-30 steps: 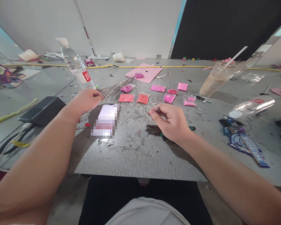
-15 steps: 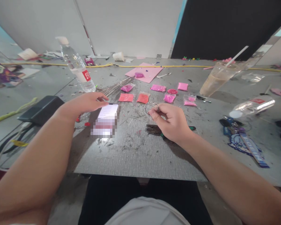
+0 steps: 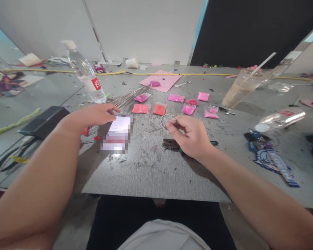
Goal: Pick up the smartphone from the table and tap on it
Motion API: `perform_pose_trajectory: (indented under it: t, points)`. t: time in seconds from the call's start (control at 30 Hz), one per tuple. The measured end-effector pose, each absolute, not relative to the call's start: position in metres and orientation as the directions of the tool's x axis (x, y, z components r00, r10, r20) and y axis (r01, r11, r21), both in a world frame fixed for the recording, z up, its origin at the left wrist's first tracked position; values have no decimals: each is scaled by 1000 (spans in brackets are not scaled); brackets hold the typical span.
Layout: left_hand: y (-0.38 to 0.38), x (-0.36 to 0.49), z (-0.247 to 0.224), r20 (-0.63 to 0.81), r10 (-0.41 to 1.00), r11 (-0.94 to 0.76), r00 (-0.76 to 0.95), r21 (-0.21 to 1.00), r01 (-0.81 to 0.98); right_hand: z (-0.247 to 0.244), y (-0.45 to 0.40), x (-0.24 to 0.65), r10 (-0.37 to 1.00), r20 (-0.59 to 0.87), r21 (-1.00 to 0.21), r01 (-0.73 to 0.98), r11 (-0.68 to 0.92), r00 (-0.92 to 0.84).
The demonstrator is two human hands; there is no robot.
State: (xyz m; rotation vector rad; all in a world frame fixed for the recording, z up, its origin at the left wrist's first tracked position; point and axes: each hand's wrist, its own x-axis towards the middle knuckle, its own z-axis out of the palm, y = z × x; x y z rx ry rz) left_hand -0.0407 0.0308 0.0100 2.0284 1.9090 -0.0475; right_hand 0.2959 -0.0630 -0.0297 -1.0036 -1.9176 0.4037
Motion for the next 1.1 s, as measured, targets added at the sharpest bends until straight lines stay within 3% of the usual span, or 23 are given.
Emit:
perform_pose_trajectory:
  t: [0.83,1.1]
  points:
    - [41,-34,-4,-206,975,-34,81,218,975,-30,-64,296,769,580,-605,490,628,-269]
    - [41,-35,-1,-262,961,-43,91,184,982,-32,-63,295,760,591,-601,481,638,-270]
